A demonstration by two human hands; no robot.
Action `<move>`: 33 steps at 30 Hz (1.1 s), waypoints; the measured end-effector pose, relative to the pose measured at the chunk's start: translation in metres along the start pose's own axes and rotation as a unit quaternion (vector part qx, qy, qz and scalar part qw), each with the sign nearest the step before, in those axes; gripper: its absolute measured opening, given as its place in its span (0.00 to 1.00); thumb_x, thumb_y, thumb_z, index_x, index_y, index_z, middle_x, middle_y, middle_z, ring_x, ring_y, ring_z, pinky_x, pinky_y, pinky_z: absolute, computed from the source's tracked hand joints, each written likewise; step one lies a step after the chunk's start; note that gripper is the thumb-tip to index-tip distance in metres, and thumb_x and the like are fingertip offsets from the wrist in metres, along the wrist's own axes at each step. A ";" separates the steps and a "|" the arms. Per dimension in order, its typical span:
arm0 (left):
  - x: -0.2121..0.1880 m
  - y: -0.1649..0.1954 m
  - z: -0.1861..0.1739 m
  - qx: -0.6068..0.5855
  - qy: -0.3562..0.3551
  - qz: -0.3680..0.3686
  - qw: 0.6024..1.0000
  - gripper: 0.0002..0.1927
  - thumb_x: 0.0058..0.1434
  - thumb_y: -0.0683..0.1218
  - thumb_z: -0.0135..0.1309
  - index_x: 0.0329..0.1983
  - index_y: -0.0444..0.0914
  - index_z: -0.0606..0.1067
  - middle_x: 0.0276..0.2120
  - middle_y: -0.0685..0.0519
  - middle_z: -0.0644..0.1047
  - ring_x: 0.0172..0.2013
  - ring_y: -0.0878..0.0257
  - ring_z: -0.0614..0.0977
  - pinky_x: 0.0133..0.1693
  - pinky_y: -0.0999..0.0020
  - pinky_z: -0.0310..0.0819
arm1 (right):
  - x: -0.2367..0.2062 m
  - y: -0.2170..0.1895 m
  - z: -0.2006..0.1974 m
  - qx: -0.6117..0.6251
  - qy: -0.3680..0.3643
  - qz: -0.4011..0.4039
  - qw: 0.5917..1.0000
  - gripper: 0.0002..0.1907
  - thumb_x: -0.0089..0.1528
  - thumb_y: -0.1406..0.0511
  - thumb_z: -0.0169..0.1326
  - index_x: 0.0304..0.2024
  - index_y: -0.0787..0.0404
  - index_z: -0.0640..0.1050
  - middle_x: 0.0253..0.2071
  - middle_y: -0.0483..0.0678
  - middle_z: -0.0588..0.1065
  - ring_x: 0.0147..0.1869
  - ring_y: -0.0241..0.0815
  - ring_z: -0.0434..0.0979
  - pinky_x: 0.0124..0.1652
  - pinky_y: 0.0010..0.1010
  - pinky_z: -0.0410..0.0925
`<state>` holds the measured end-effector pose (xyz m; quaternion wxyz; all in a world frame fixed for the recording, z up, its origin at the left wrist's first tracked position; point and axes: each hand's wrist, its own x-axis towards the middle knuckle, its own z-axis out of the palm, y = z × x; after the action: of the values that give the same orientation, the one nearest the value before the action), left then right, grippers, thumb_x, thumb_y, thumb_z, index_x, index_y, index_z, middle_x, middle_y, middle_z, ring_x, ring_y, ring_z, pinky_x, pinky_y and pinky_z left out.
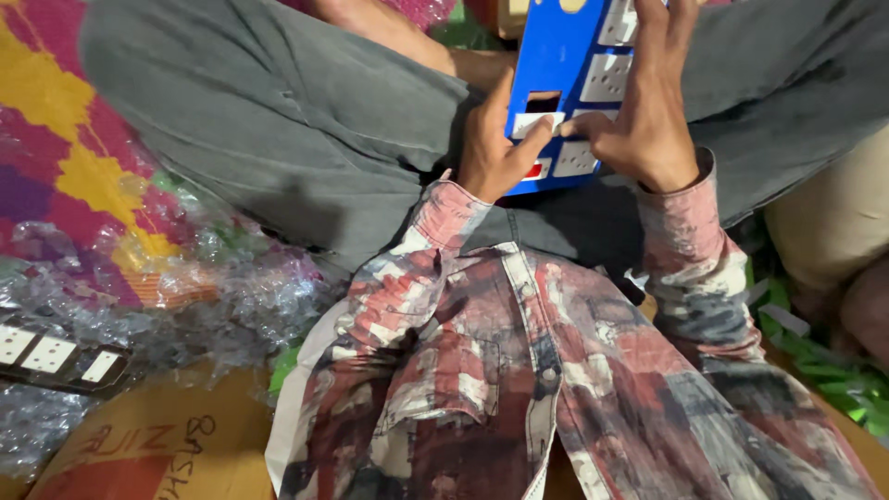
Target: The person sits cross-legged on the floor holding a blue mounting plate and presses white switch and socket modules into its cutouts, fitting them one at a time and turning the plate over to check the fitted side. Other people nearby handle similar red and blue plates with switch components.
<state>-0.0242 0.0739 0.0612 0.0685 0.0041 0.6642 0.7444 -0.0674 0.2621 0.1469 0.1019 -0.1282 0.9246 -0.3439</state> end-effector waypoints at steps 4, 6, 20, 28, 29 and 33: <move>0.000 -0.005 0.004 0.008 0.008 0.015 1.000 0.25 0.64 0.44 0.61 0.61 0.32 0.67 0.46 0.43 0.82 0.47 0.52 0.87 0.49 0.63 0.81 | -0.006 0.006 0.003 -0.017 -0.005 0.005 1.000 0.60 0.48 0.71 0.71 0.77 0.63 0.52 0.74 0.63 0.51 0.80 0.66 0.48 0.77 0.45 0.51; -0.001 -0.005 0.005 0.023 0.026 0.029 0.999 0.31 0.63 0.45 0.62 0.64 0.30 0.62 0.46 0.43 0.81 0.47 0.52 0.86 0.49 0.63 0.81 | -0.006 0.010 0.006 -0.040 0.000 -0.018 0.999 0.60 0.49 0.71 0.72 0.76 0.66 0.50 0.73 0.66 0.51 0.79 0.69 0.47 0.77 0.48 0.49; -0.001 -0.006 0.003 -0.028 -0.006 0.010 1.000 0.25 0.66 0.43 0.62 0.62 0.32 0.67 0.47 0.44 0.83 0.48 0.54 0.88 0.51 0.64 0.82 | -0.006 0.015 0.000 -0.054 -0.034 -0.014 0.998 0.59 0.50 0.69 0.73 0.76 0.65 0.52 0.72 0.64 0.55 0.77 0.67 0.51 0.76 0.50 0.51; 0.000 -0.001 0.003 -0.024 0.001 -0.010 1.000 0.27 0.62 0.43 0.64 0.61 0.32 0.67 0.45 0.44 0.83 0.46 0.56 0.88 0.48 0.64 0.82 | -0.001 0.006 0.005 -0.022 -0.016 -0.003 1.000 0.58 0.50 0.73 0.67 0.77 0.66 0.49 0.75 0.67 0.49 0.82 0.70 0.44 0.79 0.48 0.49; 0.000 0.000 0.003 -0.026 -0.002 -0.013 1.000 0.26 0.62 0.43 0.65 0.60 0.32 0.68 0.46 0.44 0.83 0.47 0.56 0.88 0.49 0.65 0.82 | 0.000 0.004 0.004 -0.011 -0.018 0.017 1.000 0.57 0.50 0.72 0.66 0.77 0.65 0.51 0.75 0.65 0.50 0.82 0.68 0.45 0.79 0.46 0.50; 0.003 0.004 0.001 -0.060 0.015 -0.038 0.997 0.22 0.66 0.40 0.61 0.60 0.33 0.70 0.48 0.45 0.83 0.51 0.59 0.86 0.54 0.66 0.80 | -0.004 -0.012 0.002 -0.054 0.040 -0.006 0.998 0.40 0.53 0.66 0.74 0.64 0.63 0.69 0.73 0.59 0.60 0.81 0.65 0.52 0.75 0.51 0.52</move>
<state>-0.0279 0.0744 0.0648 0.0868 -0.0364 0.6186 0.7801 -0.0613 0.2534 0.1541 0.0556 -0.1254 0.9444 -0.2988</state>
